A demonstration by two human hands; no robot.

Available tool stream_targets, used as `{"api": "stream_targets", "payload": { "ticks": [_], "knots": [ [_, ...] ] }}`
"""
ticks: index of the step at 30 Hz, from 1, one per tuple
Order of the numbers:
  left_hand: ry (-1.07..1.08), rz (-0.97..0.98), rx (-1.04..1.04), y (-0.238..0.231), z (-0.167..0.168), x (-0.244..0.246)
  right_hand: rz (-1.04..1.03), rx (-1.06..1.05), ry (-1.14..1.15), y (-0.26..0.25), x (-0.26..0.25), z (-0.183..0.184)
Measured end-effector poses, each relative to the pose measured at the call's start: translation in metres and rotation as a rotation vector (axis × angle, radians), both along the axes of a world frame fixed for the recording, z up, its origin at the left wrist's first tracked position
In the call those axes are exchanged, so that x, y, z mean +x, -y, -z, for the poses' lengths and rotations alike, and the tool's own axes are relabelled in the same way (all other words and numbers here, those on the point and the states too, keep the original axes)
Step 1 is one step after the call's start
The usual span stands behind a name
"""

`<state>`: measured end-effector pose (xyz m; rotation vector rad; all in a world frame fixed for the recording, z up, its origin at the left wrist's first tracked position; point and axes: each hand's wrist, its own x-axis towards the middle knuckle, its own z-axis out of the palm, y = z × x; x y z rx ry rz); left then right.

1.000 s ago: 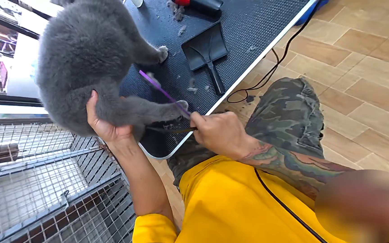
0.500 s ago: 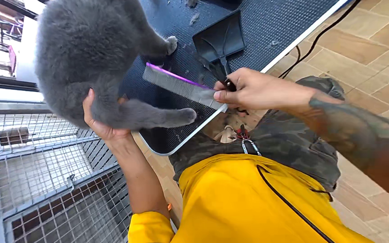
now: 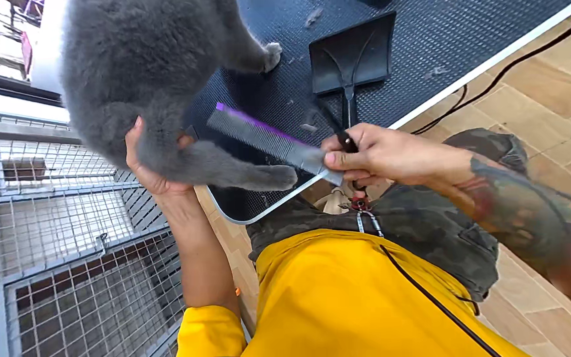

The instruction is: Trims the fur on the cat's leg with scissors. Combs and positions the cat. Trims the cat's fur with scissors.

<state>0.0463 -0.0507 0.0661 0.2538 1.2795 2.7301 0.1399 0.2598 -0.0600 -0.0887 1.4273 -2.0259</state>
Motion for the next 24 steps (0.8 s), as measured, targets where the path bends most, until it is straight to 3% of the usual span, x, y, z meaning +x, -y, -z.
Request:
{"api": "stream_targets", "payload": {
  "ticks": [4,9,11,13,17,19,24],
  "knots": [
    [0.009,-0.016,-0.014,-0.001,0.002,0.001,0.158,0.366,-0.092,0.001,-0.009,-0.01],
    [-0.013,-0.032,-0.021,-0.007,0.001,0.002,-0.012,0.684,-0.217,-0.004,-0.022,-0.024],
    [-0.011,-0.019,-0.014,-0.009,-0.001,0.002,0.018,0.683,-0.274,-0.01,-0.023,-0.032],
    [-0.004,-0.033,-0.032,-0.01,-0.003,0.002,0.022,0.53,-0.326,-0.017,-0.023,-0.039],
    [0.042,-0.099,-0.029,-0.015,-0.007,0.001,-0.17,0.266,-0.44,-0.027,-0.018,-0.045],
    [0.062,-0.119,0.024,-0.018,-0.008,0.001,-0.217,0.378,-0.535,-0.024,-0.01,-0.052],
    [0.078,-0.128,0.061,-0.021,-0.01,0.001,-0.194,0.748,-1.052,-0.019,0.012,-0.045]
  ]
}}
